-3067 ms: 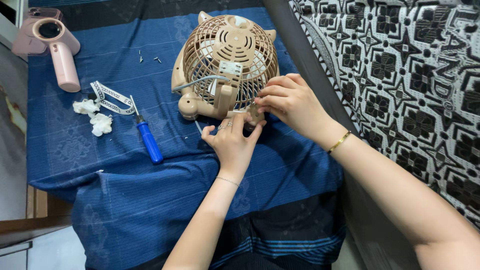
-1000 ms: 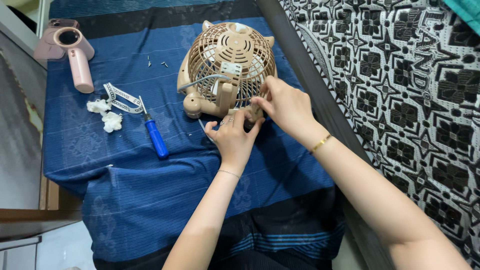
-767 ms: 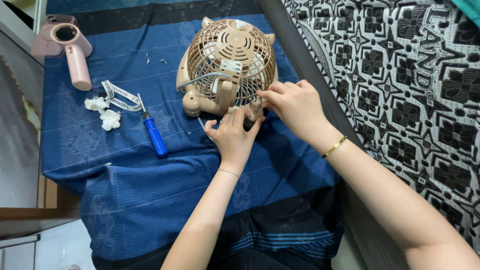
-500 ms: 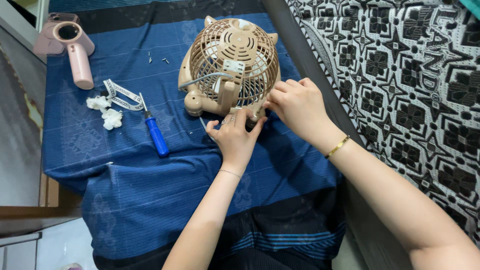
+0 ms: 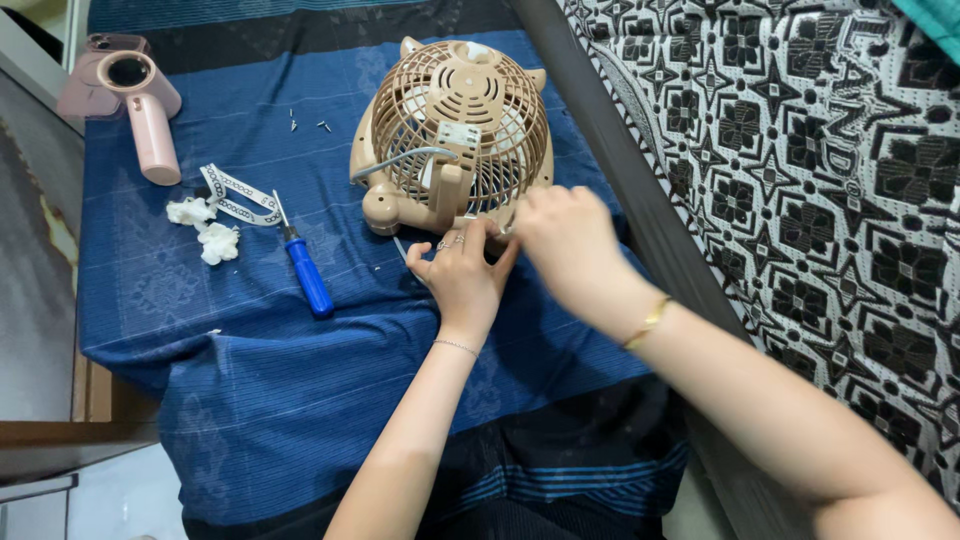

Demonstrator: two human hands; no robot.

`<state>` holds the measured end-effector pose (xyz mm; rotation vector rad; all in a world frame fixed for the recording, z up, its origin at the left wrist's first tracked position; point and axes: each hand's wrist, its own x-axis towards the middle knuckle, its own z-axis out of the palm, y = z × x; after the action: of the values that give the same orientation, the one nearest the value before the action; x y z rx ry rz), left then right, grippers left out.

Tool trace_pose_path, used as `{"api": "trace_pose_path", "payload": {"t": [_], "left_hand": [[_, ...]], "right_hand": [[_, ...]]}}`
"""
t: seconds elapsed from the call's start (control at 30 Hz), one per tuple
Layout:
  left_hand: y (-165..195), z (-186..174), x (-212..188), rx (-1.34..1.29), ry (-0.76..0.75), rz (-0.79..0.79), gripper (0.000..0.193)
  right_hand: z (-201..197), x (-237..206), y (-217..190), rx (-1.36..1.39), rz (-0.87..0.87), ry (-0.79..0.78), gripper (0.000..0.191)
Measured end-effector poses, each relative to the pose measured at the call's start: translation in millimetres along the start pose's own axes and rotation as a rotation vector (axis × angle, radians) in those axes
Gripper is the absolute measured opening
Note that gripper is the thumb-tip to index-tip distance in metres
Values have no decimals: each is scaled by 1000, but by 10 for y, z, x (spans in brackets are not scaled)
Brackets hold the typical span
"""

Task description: The person reassembles a beige cat-shaped electric fan on a blue cloth. They place a black circular component into the fan base, then use a blue screwdriver to tighten multiple screws around the fan housing. The fan is rotated to access different screw locations, and the person continues securing the housing until the end of the clip.

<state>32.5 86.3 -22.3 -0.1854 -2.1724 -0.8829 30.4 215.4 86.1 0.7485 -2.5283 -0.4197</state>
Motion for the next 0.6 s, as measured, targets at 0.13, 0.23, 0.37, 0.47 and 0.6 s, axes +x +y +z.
{"api": "trace_pose_path", "payload": {"t": [0.13,0.23,0.37,0.47,0.6], "left_hand": [[24,7,23,56,9,-13,32],[30,4,38,54,15,-7,33],[31,-20,39,40,16,-8,33],[32,-24,41,6,17,-11,32],[30,-9,30,29,-9,-15,32]], "right_hand": [[-125,-24,334,135,-139,15,33],[-97,35,458,181,-274,-3,30],[-11,69,497,267,-316,1,29],[43,104,561,446,-330,65,23],[115,108,570,679,-291,58,21]]}}
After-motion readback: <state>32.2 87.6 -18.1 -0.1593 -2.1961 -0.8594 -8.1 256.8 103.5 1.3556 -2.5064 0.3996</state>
